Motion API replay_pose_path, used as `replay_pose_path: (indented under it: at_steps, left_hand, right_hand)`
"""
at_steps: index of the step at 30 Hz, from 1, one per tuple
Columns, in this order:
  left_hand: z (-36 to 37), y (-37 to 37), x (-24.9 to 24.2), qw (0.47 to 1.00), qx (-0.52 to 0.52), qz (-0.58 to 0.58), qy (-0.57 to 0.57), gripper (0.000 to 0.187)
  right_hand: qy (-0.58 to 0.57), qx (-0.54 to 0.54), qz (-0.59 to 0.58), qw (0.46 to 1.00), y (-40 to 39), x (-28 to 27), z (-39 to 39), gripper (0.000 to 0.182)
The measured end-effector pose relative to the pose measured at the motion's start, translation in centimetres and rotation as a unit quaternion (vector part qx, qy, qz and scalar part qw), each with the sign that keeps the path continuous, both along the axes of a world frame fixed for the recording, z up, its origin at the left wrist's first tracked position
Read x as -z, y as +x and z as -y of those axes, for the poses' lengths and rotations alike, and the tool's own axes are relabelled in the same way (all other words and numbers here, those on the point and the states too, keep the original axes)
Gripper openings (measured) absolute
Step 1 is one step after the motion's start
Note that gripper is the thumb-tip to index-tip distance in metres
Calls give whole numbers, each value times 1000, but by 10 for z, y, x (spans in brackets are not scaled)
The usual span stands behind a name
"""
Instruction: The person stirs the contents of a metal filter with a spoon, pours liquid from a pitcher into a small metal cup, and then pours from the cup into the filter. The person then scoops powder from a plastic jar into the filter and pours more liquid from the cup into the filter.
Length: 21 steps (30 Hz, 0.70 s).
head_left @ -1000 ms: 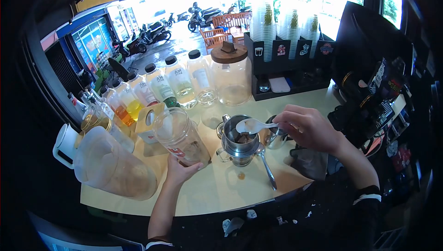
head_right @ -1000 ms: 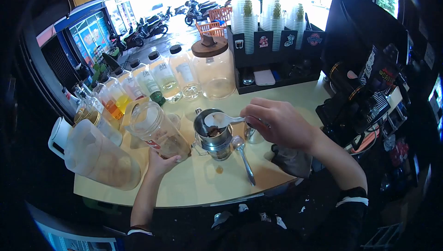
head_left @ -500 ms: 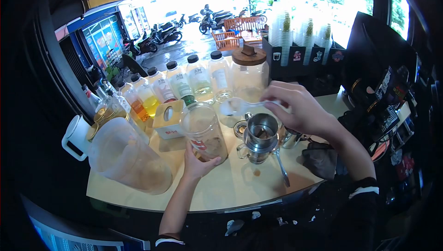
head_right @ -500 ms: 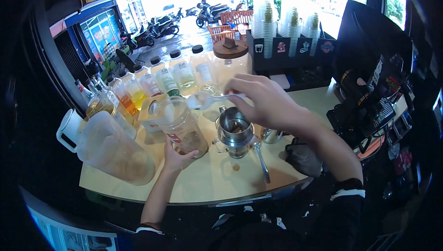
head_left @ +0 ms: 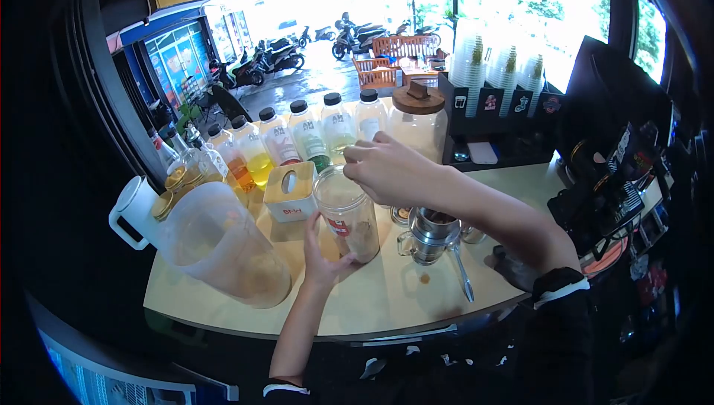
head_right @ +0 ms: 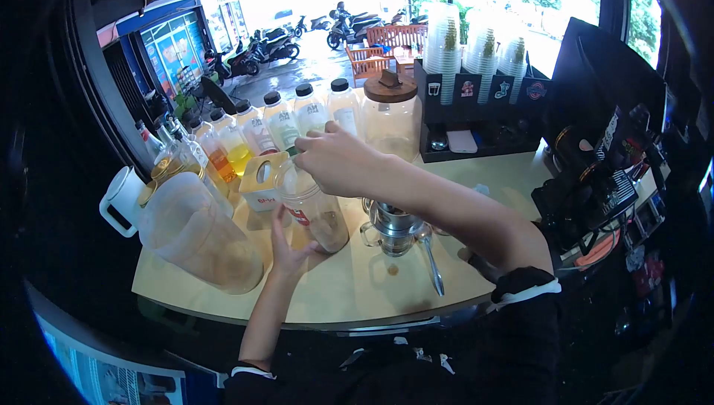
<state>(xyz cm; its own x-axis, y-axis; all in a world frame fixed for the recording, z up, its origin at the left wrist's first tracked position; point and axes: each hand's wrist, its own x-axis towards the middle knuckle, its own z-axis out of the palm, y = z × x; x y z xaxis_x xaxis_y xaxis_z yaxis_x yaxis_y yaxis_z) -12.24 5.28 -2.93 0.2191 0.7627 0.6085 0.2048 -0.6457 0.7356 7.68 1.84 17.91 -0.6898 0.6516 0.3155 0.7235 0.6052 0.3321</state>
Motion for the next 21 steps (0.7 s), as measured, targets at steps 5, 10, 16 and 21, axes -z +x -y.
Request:
replay_pose_path:
  at_steps: [5,10,16,21]
  left_hand:
    - [15,-3,-26,955,-115,82,261,63]
    - [53,47,-59,948,-24,48,313,45]
    - [56,105,-70,968,56,48,240,63]
    - [39,124,-47,981,130,96,105,85]
  right_hand:
    - [30,-27,-276,960,52,-5,55,12]
    - [14,69,-356,932,125,34,84,14]
    - [-34,221,-448,866,197,112,104,27]
    - [-164,262,-470,827,219,154,117,27]
